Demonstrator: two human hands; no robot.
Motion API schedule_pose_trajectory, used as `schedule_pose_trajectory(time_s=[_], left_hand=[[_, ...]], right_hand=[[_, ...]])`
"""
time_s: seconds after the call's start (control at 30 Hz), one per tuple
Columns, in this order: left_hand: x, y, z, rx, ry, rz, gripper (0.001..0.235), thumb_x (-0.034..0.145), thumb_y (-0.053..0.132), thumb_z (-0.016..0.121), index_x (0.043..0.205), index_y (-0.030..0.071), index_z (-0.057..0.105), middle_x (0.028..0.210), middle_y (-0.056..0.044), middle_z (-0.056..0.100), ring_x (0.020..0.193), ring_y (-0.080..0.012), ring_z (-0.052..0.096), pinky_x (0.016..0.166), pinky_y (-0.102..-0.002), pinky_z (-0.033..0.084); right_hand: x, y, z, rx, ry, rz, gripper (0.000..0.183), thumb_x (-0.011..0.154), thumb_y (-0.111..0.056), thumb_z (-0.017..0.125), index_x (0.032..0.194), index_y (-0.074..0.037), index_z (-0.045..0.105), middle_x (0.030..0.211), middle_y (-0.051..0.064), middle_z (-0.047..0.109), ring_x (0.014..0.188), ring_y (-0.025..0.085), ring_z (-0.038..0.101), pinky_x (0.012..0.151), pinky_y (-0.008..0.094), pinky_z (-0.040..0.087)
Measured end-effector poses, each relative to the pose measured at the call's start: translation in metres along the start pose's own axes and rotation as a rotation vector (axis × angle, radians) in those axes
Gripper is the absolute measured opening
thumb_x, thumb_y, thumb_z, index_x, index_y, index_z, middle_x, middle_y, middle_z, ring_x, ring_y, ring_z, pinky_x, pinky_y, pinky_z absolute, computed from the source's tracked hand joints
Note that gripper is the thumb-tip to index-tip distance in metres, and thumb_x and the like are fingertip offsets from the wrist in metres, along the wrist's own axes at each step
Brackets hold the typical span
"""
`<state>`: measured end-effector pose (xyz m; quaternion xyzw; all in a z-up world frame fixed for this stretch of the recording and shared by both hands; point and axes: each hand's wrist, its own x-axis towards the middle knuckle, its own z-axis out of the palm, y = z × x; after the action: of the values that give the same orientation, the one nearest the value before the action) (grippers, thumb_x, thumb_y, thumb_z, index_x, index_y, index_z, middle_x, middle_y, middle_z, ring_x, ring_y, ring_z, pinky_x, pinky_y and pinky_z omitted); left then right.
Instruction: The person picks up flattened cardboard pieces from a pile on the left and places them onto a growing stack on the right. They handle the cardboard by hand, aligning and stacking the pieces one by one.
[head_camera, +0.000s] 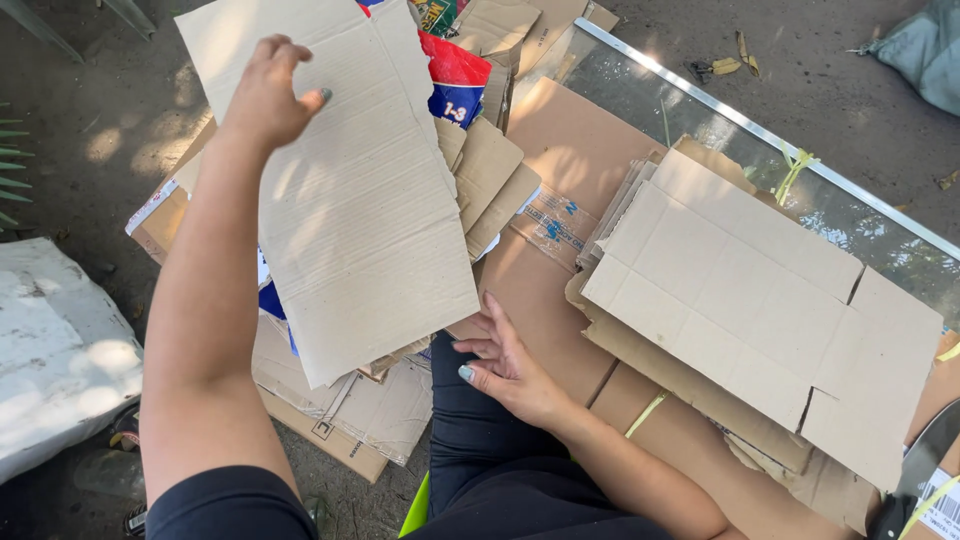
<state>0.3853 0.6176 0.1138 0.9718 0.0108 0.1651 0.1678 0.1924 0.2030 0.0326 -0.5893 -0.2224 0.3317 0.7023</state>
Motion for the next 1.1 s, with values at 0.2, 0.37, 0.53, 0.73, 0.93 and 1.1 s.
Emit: schedule_pose_trajectory(time_s=[0.2,0.37,0.53,0.73,0.93,1.1], left_hand=[[0.051,-0.072,0.043,0.132,-0.002,-0.104,0.054,0.100,0.019,0.073,0.146,-0.002,0.053,0.151,-0.028,0.038,0.134,-0.0496,0.042,0.107,-0.059,0.039],[0.067,-0.060,0.047,0.148,-0.070,-0.205,0.056,0.105,0.026,0.069,0.151,0.001,0.049,0.156,-0.027,0.031,0.143,-0.0461,0.028,0.110,-0.069,0.029],[0.058,-0.019,0.028,0.073,-0.092,-0.231,0.055,0.106,0.026,0.067,0.152,0.002,0.049,0.158,-0.029,0.029,0.144,-0.0479,0.028,0.114,-0.066,0.022],[0.060,-0.021,0.021,0.121,-0.124,-0.250,0.061,0.111,0.031,0.060,0.159,0.003,0.036,0.161,-0.029,0.018,0.146,-0.0452,0.011,0.117,-0.067,0.017],[0.055,-0.059,0.031,0.196,-0.116,-0.382,0.068,0.111,0.040,0.058,0.160,0.001,0.032,0.160,-0.035,0.021,0.145,-0.0503,0.012,0.115,-0.069,0.012],[0.045,-0.084,0.036,0.224,-0.117,-0.462,0.070,0.109,0.050,0.053,0.154,-0.002,0.040,0.151,-0.038,0.043,0.141,-0.0512,0.036,0.108,-0.075,0.008]], right_hand=[[0.010,-0.026,0.022,0.309,0.002,-0.028,0.081,0.094,0.002,0.056,0.162,-0.008,0.012,0.150,0.018,0.041,0.135,0.034,0.050,0.111,0.042,0.042],[0.019,-0.039,0.021,0.515,0.223,0.057,0.058,0.095,-0.008,0.064,0.149,0.001,0.042,0.126,0.015,0.066,0.118,0.021,0.063,0.095,0.033,0.052],[0.034,-0.029,0.015,0.482,0.401,0.067,0.026,0.097,-0.003,0.064,0.122,0.005,0.063,0.100,0.012,0.072,0.086,0.014,0.068,0.082,0.027,0.057],[0.025,-0.029,-0.019,0.346,0.653,-0.085,0.017,0.092,0.004,0.063,0.109,0.004,0.068,0.094,0.012,0.068,0.081,0.015,0.062,0.079,0.029,0.056],[0.012,-0.043,-0.032,0.400,0.754,-0.206,0.039,0.104,-0.013,0.049,0.141,-0.001,0.046,0.125,0.011,0.059,0.100,0.015,0.061,0.088,0.032,0.052],[-0.010,-0.033,-0.001,0.152,0.616,-0.173,0.082,0.097,-0.006,0.050,0.162,-0.012,-0.001,0.161,0.028,0.027,0.132,0.032,0.048,0.100,0.042,0.051]])
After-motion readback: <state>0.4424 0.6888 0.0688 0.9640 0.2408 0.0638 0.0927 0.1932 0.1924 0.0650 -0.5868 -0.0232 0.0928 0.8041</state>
